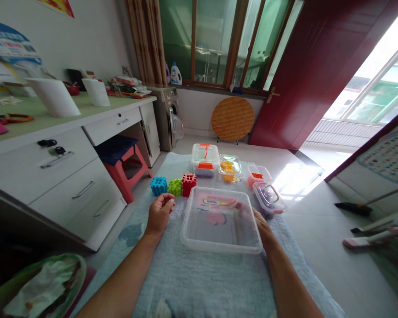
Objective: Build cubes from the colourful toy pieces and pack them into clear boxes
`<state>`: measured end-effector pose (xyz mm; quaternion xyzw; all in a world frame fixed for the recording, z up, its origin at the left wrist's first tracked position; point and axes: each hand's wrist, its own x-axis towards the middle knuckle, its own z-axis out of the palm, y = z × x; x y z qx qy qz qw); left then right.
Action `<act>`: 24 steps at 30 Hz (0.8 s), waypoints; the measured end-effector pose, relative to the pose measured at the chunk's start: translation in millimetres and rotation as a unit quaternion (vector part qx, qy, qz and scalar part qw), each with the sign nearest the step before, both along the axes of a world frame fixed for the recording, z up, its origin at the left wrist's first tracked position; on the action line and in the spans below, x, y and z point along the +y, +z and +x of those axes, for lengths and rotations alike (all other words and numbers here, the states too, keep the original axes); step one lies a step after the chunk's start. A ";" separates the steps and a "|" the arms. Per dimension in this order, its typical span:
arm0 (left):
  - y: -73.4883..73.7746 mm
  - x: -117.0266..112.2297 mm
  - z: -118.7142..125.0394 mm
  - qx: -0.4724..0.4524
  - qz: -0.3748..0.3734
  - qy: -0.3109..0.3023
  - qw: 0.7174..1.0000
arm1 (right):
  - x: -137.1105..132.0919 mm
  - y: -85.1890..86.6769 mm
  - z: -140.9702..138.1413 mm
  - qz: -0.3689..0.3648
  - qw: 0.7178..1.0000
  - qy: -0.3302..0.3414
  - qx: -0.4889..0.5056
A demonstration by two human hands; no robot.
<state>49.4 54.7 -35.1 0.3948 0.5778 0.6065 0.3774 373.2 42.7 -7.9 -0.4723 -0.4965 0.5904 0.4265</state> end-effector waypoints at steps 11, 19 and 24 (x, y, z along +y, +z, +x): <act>0.3 -1.8 0.6 0.008 0.006 -0.014 1.000 | 1.5 -6.9 -3.1 0.018 0.999 0.012 0.037; 0.9 -12.5 20.0 -0.109 -0.030 -0.289 0.951 | -4.3 -13.2 2.3 0.020 0.999 -0.001 0.043; 4.7 -12.6 21.8 -0.152 -0.041 -0.306 0.939 | -7.3 -12.6 -2.9 0.033 0.999 0.014 0.015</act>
